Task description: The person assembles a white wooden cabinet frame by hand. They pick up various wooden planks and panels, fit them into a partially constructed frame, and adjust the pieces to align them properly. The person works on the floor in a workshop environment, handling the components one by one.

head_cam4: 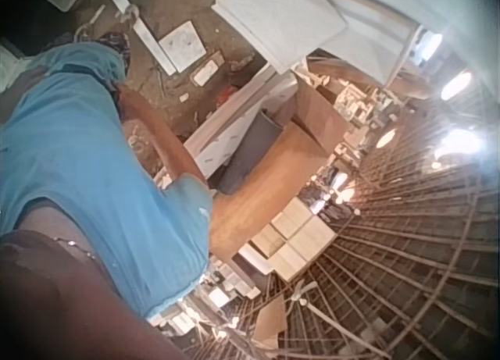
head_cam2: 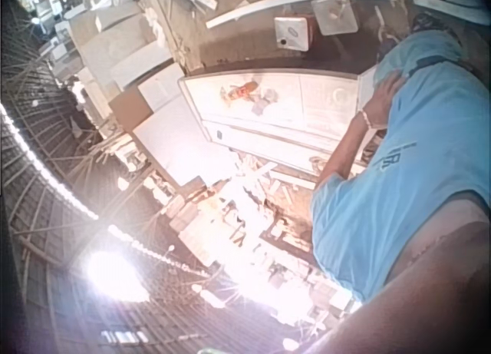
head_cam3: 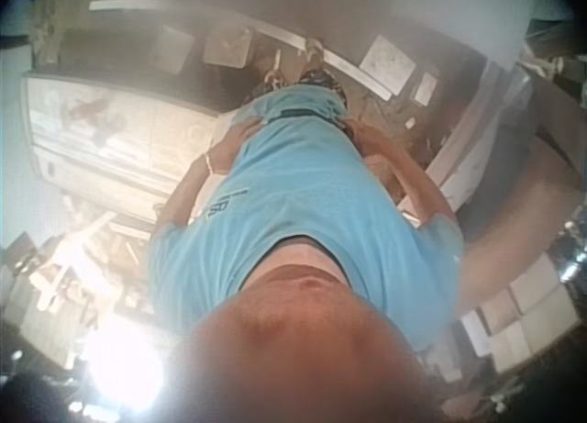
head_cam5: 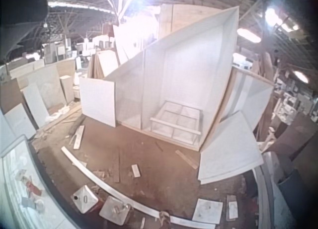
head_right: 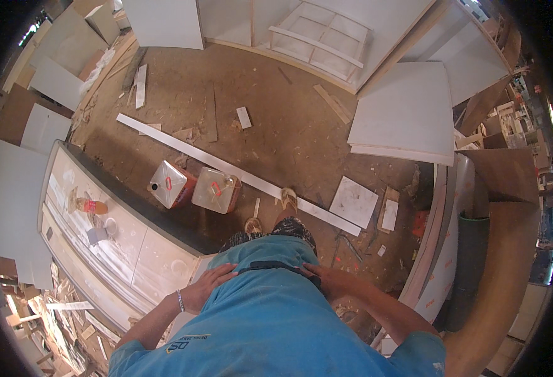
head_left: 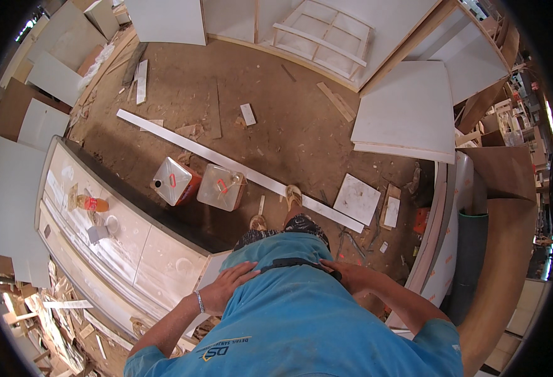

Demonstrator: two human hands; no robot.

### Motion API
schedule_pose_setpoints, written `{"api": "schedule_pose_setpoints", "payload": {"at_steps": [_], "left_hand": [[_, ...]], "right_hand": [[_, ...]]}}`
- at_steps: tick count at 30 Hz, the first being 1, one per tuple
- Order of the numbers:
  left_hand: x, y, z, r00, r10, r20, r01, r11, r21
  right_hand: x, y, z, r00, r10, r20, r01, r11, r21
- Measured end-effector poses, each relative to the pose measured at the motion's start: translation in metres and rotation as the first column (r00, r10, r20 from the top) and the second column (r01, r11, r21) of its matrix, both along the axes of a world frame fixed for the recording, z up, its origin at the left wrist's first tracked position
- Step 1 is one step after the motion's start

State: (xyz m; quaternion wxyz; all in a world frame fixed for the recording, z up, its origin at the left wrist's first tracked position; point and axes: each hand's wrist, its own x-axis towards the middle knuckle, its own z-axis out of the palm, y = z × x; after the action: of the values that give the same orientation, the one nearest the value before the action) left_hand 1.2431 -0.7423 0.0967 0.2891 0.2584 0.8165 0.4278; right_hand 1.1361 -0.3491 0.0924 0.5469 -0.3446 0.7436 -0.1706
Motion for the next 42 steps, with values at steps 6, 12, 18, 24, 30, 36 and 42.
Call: {"api": "schedule_pose_setpoints", "payload": {"at_steps": [6,12,18,24,30,36,42], "left_hand": [[-0.001,0.000,-0.006,1.000,0.009,-0.011,-0.009,1.000,-0.002],[-0.010,0.002,-0.001,1.000,0.004,-0.018,-0.004,1.000,0.002],[-0.010,0.000,-0.003,1.000,0.010,-0.010,-0.010,1.000,0.000],[-0.014,-0.002,-0.006,1.000,0.008,-0.017,-0.008,1.000,-0.028],[-0.019,-0.003,-0.007,1.000,0.000,-0.015,-0.001,1.000,-0.028],[-0.026,-0.005,-0.007,1.000,-0.013,-0.023,0.012,1.000,-0.008],[-0.024,-0.011,-0.012,0.999,-0.011,-0.040,0.011,1.000,-0.004]], "right_hand": [[-0.009,-0.005,0.012,0.997,-0.069,0.032,0.068,0.997,0.028],[-0.018,-0.008,0.017,0.985,-0.132,0.115,0.119,0.986,0.119],[-0.022,-0.012,0.024,0.993,-0.049,0.108,0.037,0.993,0.115],[-0.014,0.011,-0.033,0.999,0.030,-0.024,-0.032,0.996,-0.078],[-0.020,0.004,-0.015,0.999,0.007,-0.035,-0.008,0.999,-0.033],[-0.020,0.005,-0.021,0.998,-0.056,-0.019,0.055,0.997,-0.047],[-0.029,-0.012,0.007,0.999,-0.047,0.010,0.048,0.999,-0.011]]}}
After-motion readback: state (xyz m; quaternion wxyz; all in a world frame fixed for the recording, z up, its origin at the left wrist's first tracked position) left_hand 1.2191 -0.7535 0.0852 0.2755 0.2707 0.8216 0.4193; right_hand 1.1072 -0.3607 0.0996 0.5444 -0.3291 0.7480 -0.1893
